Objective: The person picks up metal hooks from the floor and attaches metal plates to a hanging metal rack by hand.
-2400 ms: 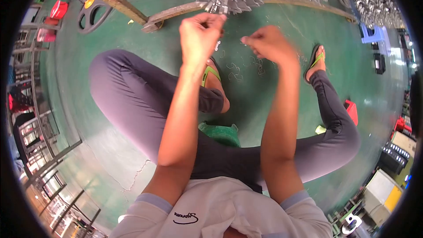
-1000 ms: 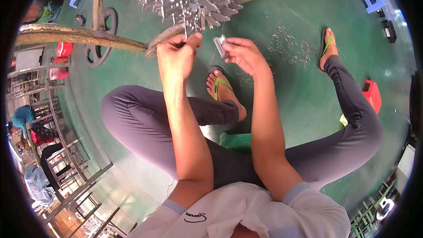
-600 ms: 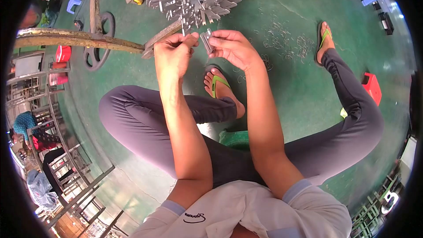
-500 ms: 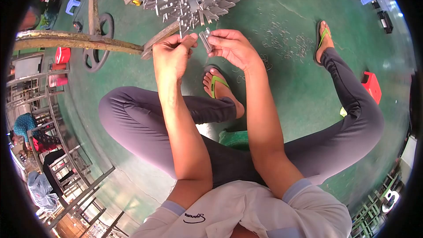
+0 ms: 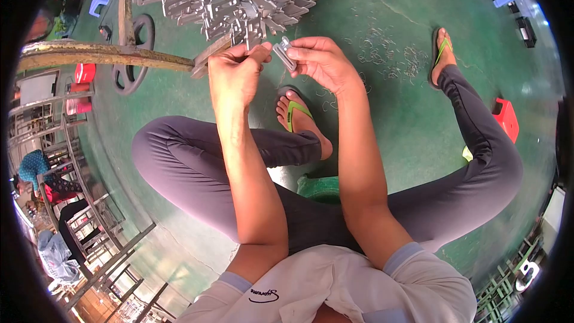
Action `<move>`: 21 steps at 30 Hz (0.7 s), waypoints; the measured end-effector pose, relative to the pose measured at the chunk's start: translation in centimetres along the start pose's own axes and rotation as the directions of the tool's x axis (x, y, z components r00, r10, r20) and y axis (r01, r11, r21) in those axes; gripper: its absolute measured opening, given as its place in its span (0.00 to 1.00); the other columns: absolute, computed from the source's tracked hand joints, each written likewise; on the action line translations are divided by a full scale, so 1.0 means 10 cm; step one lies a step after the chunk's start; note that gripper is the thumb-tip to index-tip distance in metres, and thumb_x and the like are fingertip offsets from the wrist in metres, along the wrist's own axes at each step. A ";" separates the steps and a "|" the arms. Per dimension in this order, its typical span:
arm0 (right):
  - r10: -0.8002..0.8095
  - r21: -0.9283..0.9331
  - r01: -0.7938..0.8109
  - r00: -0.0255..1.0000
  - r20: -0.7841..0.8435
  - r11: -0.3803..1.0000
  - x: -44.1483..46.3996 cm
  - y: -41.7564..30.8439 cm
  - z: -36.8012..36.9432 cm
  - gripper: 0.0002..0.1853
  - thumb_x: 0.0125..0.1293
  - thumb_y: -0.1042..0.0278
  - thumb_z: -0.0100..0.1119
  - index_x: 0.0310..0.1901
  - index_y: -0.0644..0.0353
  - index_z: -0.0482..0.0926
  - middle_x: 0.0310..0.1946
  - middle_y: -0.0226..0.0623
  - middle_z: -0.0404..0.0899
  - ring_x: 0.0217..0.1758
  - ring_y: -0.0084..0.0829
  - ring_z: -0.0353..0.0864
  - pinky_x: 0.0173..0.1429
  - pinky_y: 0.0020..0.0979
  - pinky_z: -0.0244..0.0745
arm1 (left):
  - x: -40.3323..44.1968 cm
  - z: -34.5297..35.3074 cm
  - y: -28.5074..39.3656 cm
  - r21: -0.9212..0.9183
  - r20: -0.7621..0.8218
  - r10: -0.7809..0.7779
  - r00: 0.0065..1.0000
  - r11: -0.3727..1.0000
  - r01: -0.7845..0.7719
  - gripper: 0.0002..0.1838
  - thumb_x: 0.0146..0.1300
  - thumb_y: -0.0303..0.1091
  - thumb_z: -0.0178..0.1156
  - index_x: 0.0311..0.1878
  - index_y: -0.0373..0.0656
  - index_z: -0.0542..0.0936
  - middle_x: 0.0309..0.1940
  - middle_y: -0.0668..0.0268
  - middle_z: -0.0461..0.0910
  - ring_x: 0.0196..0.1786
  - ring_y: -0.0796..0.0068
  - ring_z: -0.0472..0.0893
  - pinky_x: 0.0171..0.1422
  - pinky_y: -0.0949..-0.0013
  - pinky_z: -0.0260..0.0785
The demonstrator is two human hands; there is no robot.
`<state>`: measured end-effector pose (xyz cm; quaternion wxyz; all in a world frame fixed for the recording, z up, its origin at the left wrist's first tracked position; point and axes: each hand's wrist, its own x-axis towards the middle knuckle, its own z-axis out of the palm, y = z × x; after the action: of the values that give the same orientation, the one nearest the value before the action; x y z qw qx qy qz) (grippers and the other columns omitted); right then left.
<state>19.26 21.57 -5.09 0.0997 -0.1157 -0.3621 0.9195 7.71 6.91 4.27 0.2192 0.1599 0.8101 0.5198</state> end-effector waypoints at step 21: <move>0.059 -0.289 -0.077 0.996 -0.071 0.954 -0.11 -0.36 0.12 0.15 0.65 0.70 0.73 0.47 0.72 0.84 0.39 0.42 0.88 0.36 0.29 0.87 0.40 0.32 0.86 | -0.08 -0.05 0.12 -0.277 0.190 -0.253 0.949 0.913 0.299 0.07 0.57 0.29 0.67 0.37 0.39 0.90 0.28 0.66 0.88 0.25 0.86 0.77 0.30 0.80 0.69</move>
<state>20.29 23.15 -1.58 0.0608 -0.1697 -0.4863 0.8550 8.16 6.64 5.69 0.3727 0.0471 0.7167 0.5876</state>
